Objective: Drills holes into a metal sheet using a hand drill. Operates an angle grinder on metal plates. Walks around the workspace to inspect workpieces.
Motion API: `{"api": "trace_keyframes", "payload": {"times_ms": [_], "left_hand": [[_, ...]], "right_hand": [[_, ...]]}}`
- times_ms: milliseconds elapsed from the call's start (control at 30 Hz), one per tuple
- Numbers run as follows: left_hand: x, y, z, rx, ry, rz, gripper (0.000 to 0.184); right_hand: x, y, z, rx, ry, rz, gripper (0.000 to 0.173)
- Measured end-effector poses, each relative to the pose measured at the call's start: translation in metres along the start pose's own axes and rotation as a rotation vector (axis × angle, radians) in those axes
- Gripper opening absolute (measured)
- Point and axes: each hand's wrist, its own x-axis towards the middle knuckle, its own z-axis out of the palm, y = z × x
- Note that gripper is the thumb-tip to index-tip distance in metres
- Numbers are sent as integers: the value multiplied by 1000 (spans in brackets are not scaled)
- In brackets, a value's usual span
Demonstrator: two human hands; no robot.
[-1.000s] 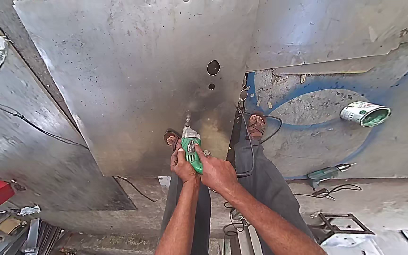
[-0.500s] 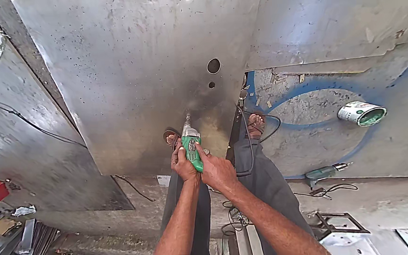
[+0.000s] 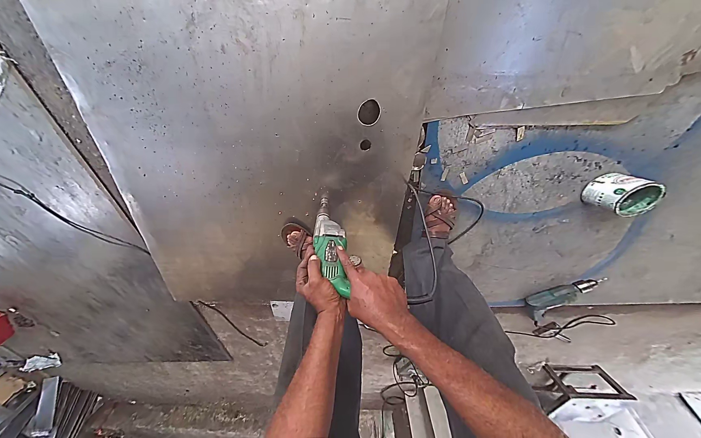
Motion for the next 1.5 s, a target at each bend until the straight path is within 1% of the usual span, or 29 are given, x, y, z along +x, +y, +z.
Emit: {"api": "trace_keyframes", "payload": {"times_ms": [100,333,467,733,1233,1400,1500], "left_hand": [[0,4,2,15,16,3,23],[2,4,4,22,-11,16,24],[2,8,7,28,-12,8,24],[6,15,9,37,-24,10,24],[12,21,9,23,-25,-17,24],[13,20,12,14,-11,-30,25],[9,15,7,0,-11,0,25]], "right_hand": [[-1,-1,-2,13,0,3,102],[0,-2,-7,33,-26,21,106],[0,-2,-10,42,-31,21,104],[1,-7,-15,38,-28,19,107],[1,-16,-19,31,-26,27,106],[3,-14,-21,6,0,-6,105],[1,-9,-14,4,13,-53,103]]}}
